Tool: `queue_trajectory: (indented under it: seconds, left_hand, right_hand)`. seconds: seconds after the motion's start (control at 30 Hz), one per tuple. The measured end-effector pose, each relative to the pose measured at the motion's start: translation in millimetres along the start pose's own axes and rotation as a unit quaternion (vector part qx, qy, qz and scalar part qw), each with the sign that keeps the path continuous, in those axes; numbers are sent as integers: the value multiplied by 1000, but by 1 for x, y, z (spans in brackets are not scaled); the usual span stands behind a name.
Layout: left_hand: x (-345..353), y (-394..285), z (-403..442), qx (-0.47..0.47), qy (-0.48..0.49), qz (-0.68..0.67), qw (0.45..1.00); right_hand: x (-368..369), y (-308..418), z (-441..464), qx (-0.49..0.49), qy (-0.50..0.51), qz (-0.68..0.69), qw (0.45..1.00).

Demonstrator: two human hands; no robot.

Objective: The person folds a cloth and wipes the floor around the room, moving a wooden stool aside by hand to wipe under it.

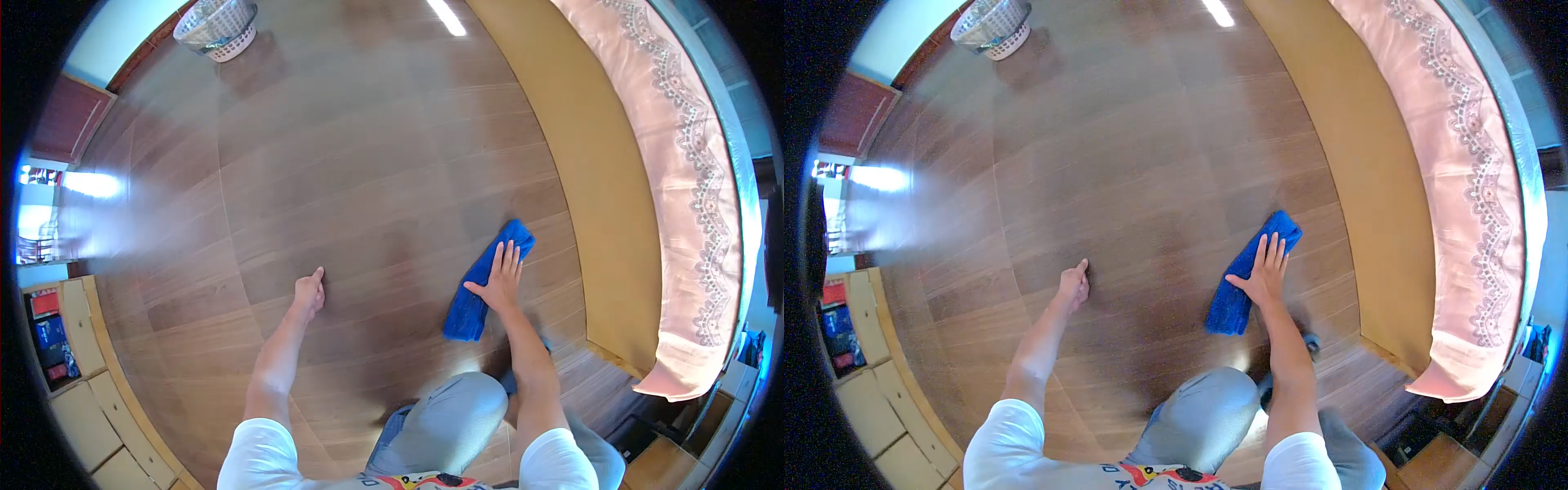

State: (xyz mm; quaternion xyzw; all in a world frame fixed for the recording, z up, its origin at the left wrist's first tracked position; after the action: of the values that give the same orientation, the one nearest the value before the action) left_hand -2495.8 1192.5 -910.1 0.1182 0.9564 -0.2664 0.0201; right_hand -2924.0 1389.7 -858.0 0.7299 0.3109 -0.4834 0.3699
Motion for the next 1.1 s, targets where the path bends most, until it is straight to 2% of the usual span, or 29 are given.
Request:
queue_trajectory:
  seconds: [0.17,0.33,0.43,0.53,0.67,0.77,0.87,0.9,1.0,1.1]
  left_hand:
    - [5,-2,-4,-9,-7,-19,1000]
    - [3,-2,-4,-32,-16,-14,999]
    - [4,-4,-5,-43,-20,-21,999]
    - [4,-6,-8,-53,-2,-35,998]
    - [3,-6,-12,-62,-12,-36,997]
    - [0,-1,-10,-71,-58,-13,996]
    - [26,-22,-23,-29,-235,183,954]
    - [49,-45,-36,-68,-275,159,946]
    - [66,-90,-55,16,-172,208,963]
    - [35,-119,-88,34,-151,269,950]
  right_hand:
    - [-4,3,32,-21,-23,-3,1000]
    - [-19,42,158,-43,-66,-9,997]
    - [-25,75,223,-30,-51,-18,998]
    - [-29,123,273,-92,-38,-53,994]
    - [-29,182,326,-203,-27,-12,979]
    - [-28,182,341,-243,-29,28,969]
    - [-34,182,346,-246,-11,36,968]
    - [-35,182,346,-246,3,34,969]
    - [-37,180,344,-233,29,26,972]
    - [-39,181,348,-229,40,28,972]
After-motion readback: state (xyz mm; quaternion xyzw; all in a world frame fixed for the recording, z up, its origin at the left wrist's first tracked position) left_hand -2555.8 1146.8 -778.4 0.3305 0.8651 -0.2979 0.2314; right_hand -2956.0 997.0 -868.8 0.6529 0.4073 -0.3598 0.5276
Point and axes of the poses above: each hand's wrist, its own z-axis towards the middle knuckle, its own x-axis out of the palm, y = z × x, the point moved 3 cm from there along z, towards the middle knuckle
